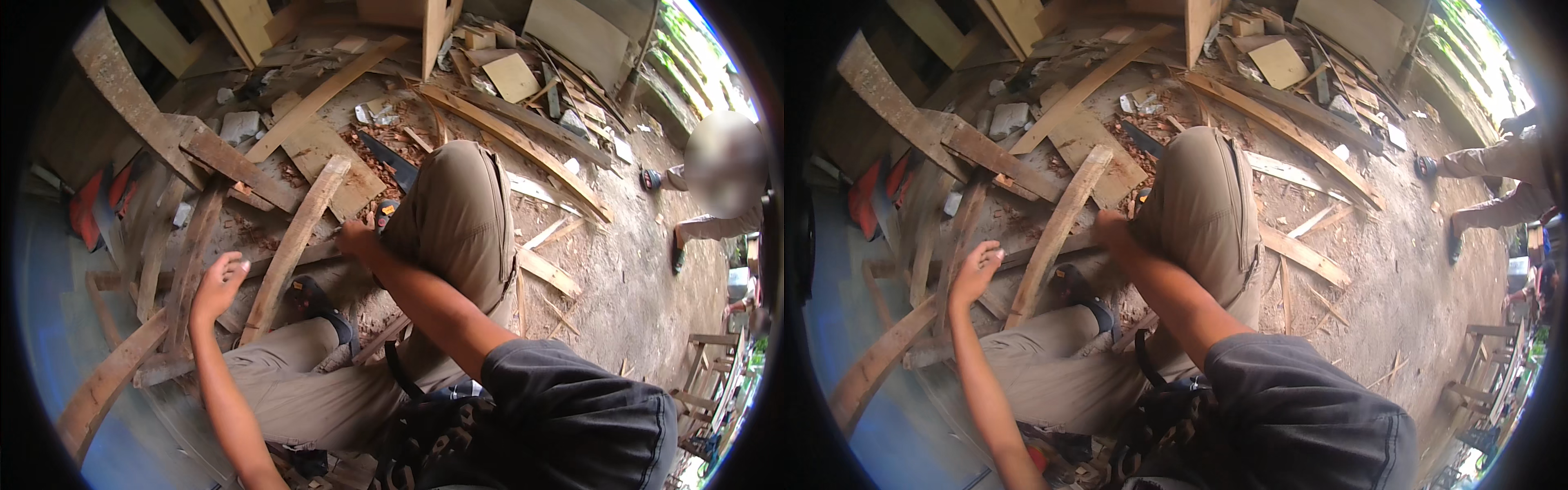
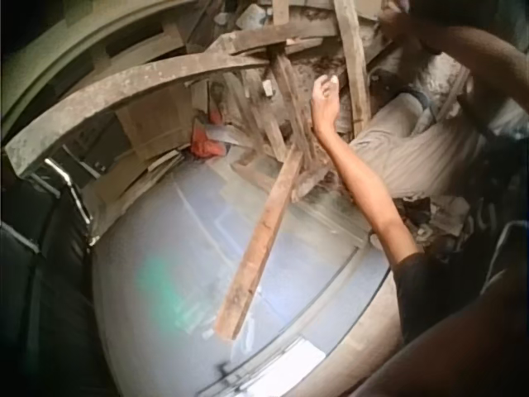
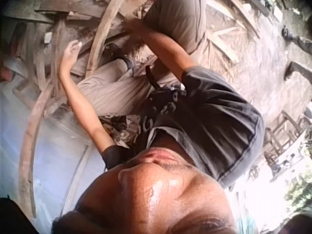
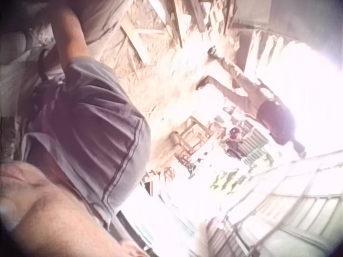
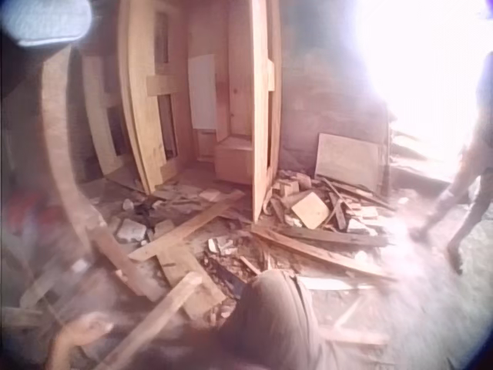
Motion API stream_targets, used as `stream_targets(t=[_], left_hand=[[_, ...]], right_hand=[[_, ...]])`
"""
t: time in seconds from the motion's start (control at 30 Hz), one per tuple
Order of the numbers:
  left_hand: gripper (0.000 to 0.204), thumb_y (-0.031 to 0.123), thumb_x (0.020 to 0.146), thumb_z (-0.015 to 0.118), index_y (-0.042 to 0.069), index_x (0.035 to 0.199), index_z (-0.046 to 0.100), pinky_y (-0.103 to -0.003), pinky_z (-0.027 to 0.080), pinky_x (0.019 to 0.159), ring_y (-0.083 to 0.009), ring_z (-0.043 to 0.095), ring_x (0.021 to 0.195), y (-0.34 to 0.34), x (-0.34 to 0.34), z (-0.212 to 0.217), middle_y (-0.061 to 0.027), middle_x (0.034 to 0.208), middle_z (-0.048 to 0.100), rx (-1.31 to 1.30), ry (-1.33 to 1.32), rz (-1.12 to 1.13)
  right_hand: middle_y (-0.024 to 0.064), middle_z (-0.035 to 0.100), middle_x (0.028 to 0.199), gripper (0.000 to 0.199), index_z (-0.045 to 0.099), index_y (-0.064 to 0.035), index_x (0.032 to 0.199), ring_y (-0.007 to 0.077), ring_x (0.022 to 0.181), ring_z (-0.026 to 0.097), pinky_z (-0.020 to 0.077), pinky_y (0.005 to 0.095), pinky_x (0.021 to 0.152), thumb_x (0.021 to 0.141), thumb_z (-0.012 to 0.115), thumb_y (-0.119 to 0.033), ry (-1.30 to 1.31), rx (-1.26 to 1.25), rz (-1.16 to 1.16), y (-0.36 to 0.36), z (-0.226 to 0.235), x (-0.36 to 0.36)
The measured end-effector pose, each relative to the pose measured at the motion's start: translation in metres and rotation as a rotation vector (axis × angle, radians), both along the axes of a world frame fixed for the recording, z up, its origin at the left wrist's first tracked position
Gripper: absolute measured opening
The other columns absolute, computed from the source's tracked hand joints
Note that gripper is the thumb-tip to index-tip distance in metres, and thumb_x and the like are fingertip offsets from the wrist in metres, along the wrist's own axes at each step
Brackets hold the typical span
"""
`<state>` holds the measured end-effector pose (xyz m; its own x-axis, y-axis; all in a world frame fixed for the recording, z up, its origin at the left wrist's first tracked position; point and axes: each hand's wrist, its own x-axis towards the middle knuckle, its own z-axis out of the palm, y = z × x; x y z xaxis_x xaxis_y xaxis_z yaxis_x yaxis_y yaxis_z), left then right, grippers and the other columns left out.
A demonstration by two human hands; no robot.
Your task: The person sits on the floor and uses a hammer to break apart a curved wooden frame. They repeatedly strike the wood to separate pieces and occasionally lift the frame to inspect it.
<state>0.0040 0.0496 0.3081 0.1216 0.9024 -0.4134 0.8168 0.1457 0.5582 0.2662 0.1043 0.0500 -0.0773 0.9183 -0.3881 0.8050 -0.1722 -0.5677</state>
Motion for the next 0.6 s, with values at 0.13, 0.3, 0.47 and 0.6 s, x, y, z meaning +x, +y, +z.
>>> stream_targets(t=[0.13,0.3,0.47,0.6], left_hand=[[0.058,0.034,0.095,0.068,-0.004,0.135,0.052,-0.037,0.052,0.091,-0.0257,0.065,0.110,0.022,0.055,0.022,-0.0206,0.121,0.066,-0.002,0.091,-0.184],[0.053,0.033,0.095,0.067,-0.001,0.133,0.056,-0.035,0.051,0.092,-0.0226,0.065,0.107,0.069,0.107,0.053,-0.0178,0.116,0.068,0.295,-0.183,-0.298],[0.056,0.038,0.095,0.067,-0.001,0.133,0.055,-0.035,0.050,0.094,-0.0228,0.064,0.109,0.104,0.144,0.054,-0.0174,0.115,0.068,0.305,-0.185,-0.374],[0.059,0.040,0.094,0.067,0.000,0.135,0.053,-0.037,0.048,0.097,-0.0264,0.064,0.114,0.108,0.165,0.050,-0.0219,0.122,0.066,0.189,-0.088,-0.403]], right_hand=[[0.0239,0.072,0.097,0.038,0.072,0.0036,0.095,0.0341,0.093,0.072,0.0582,0.0438,0.080,0.081,0.067,-0.032,0.074,0.020,0.047,0.039,0.052,0.043],[0.0178,0.073,0.084,0.058,0.071,0.0055,0.095,0.0274,0.068,0.074,0.0635,0.0370,0.055,0.089,0.066,-0.052,0.097,0.035,-0.004,0.090,0.192,0.120],[0.0133,0.073,0.080,0.054,0.074,-0.0018,0.094,0.0254,0.069,0.073,0.0585,0.0361,0.062,0.091,0.064,-0.055,-0.311,0.496,0.145,0.128,0.318,0.242],[0.0095,0.071,0.077,0.040,0.071,-0.0059,0.107,0.0200,0.067,0.070,0.0568,0.0343,0.064,0.098,0.060,-0.043,-0.159,0.720,-0.157,0.110,0.330,0.326]])
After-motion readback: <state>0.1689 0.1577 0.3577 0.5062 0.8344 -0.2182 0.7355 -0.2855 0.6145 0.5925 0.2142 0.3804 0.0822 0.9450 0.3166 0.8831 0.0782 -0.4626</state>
